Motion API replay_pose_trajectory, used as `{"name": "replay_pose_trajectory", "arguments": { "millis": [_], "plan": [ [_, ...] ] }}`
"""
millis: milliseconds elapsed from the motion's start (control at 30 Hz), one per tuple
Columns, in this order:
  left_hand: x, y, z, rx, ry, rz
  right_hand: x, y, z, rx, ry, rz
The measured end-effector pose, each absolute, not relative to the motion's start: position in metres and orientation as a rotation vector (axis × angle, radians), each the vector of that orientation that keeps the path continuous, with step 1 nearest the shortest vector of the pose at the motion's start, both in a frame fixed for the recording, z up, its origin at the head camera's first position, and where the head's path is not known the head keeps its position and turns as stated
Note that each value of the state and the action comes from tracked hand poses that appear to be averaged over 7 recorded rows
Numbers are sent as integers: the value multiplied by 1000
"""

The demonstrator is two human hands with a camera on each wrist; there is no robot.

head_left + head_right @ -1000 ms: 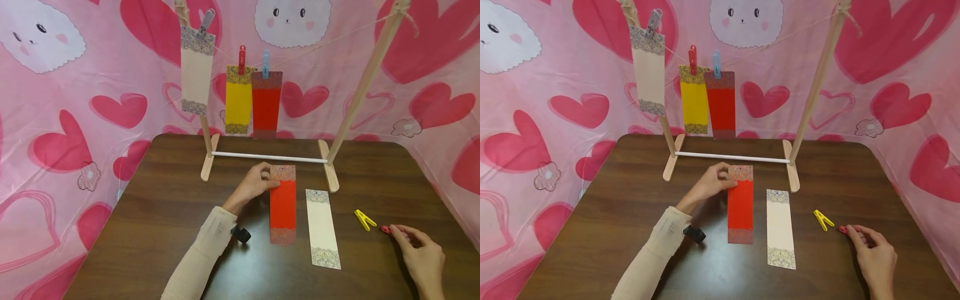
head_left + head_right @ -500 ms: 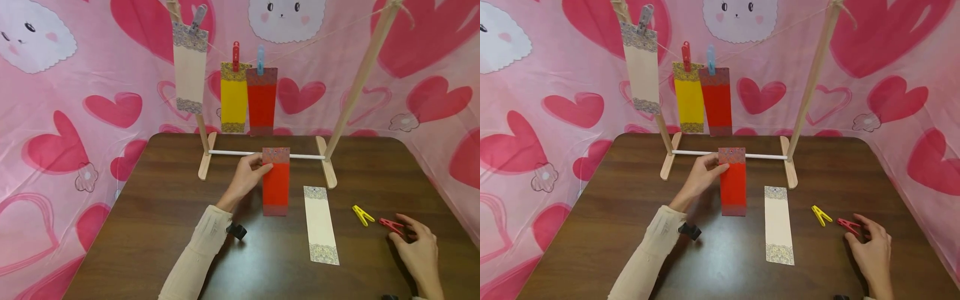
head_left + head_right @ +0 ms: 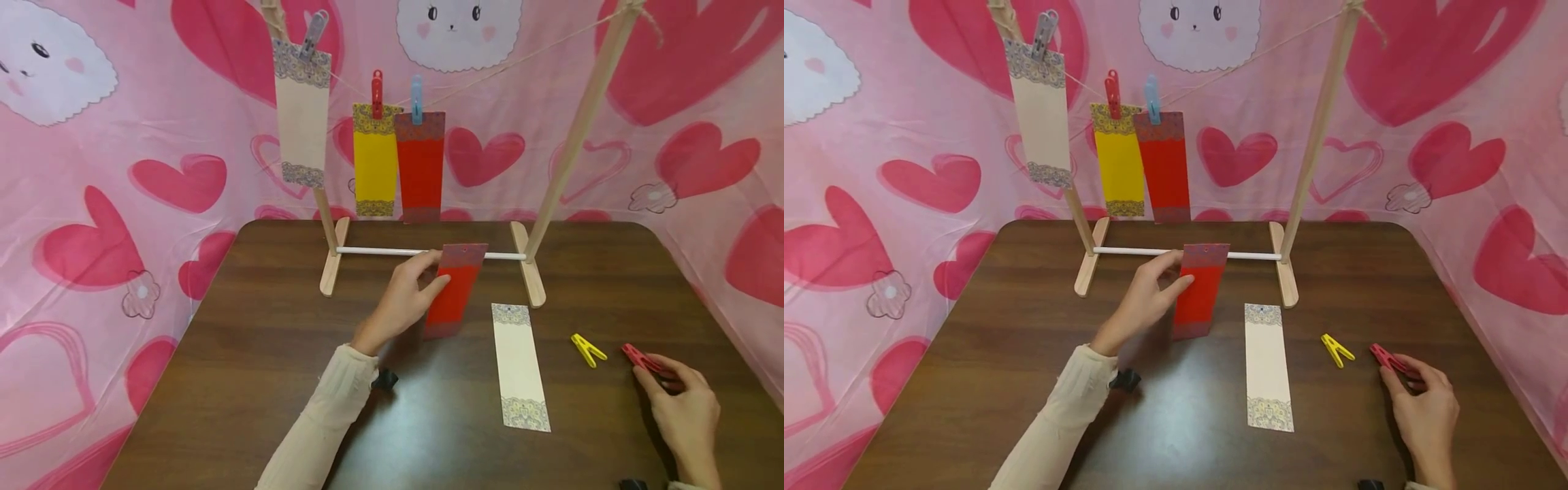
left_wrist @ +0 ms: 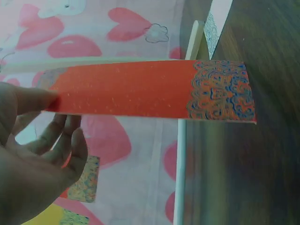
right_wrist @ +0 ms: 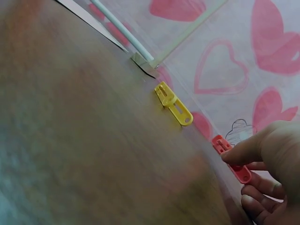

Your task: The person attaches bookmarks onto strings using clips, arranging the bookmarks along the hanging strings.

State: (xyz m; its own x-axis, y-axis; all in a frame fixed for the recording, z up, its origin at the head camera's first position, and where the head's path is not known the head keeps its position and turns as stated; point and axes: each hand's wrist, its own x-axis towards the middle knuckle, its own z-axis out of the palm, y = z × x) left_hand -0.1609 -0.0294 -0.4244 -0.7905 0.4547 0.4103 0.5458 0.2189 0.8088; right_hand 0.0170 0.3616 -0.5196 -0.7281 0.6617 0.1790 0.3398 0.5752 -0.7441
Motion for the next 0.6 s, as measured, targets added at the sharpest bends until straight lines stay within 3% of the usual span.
{"name": "replay_pose_trajectory", "arguments": {
  "millis": [233, 600],
  "plan": [
    [-157, -27, -427, -1130, -2522, -1554, 16, 358, -516, -740, -2205, 1097],
    [-148, -14, -424, -996, -2408, -1610, 6, 335, -486, -512, -2102, 1226]
  ]
}}
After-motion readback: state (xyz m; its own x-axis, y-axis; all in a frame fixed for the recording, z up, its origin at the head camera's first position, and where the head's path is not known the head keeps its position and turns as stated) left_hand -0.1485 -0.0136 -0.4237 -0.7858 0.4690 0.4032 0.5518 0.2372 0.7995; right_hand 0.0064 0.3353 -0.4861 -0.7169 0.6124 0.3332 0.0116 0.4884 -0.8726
